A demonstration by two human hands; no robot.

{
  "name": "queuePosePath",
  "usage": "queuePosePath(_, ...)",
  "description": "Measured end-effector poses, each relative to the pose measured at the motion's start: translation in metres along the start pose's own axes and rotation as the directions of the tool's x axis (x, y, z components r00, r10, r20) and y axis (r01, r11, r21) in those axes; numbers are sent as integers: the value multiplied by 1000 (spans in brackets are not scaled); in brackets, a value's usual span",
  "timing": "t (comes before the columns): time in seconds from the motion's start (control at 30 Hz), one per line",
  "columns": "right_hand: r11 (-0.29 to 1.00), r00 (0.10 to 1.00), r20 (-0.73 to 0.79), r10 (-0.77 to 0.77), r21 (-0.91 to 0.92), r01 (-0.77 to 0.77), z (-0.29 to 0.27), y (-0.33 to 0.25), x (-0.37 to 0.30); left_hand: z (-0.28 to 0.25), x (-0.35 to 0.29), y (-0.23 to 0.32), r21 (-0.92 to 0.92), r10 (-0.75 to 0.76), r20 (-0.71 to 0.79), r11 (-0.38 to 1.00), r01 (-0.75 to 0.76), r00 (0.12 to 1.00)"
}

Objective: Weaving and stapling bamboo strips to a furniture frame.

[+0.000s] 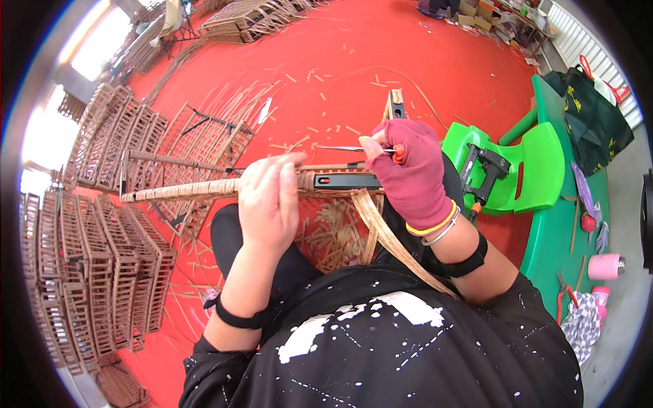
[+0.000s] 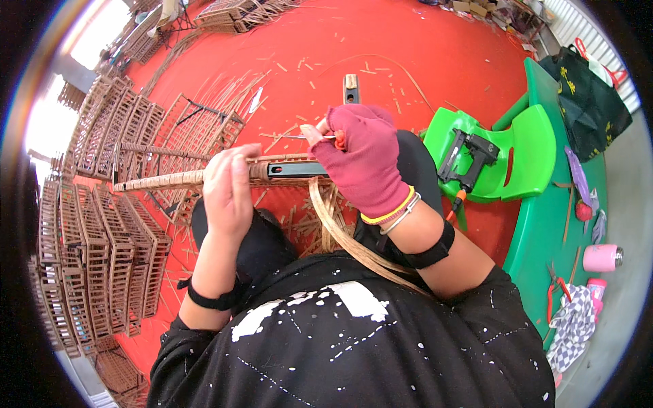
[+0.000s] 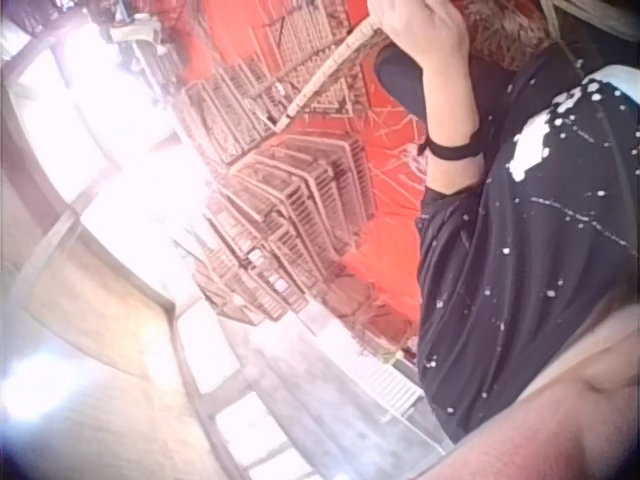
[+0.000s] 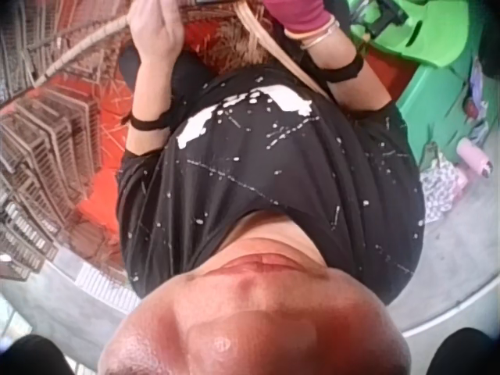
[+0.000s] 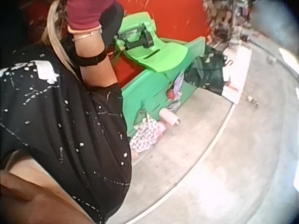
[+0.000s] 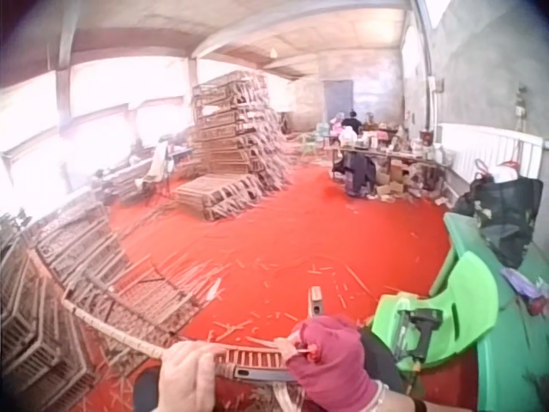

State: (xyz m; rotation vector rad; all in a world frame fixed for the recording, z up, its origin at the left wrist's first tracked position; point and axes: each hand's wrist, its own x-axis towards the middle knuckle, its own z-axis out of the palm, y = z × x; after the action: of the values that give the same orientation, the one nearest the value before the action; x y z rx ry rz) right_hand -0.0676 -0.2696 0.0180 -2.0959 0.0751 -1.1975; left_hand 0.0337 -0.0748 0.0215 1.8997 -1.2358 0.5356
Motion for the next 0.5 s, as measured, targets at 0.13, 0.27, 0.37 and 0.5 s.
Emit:
queuePosePath(0.13, 998, 999, -1, 42, 52, -42, -1, 3, 2, -43, 19, 58, -750, -81, 409, 538, 385, 909)
queuePosePath(0.27, 989, 995, -7, 98, 113, -96, 7, 11, 5, -79, 28, 106, -862, 576, 376, -70, 502, 726)
queuePosePath(0.37, 955, 977, -20, 212, 216, -203, 9, 7, 7, -82, -13, 154, -862, 512, 273, -245, 443, 814)
queuePosePath(0.5, 972, 980, -42, 197, 137, -189, 9, 9, 5, -78, 4, 126, -997, 658, 42, -24, 77, 752)
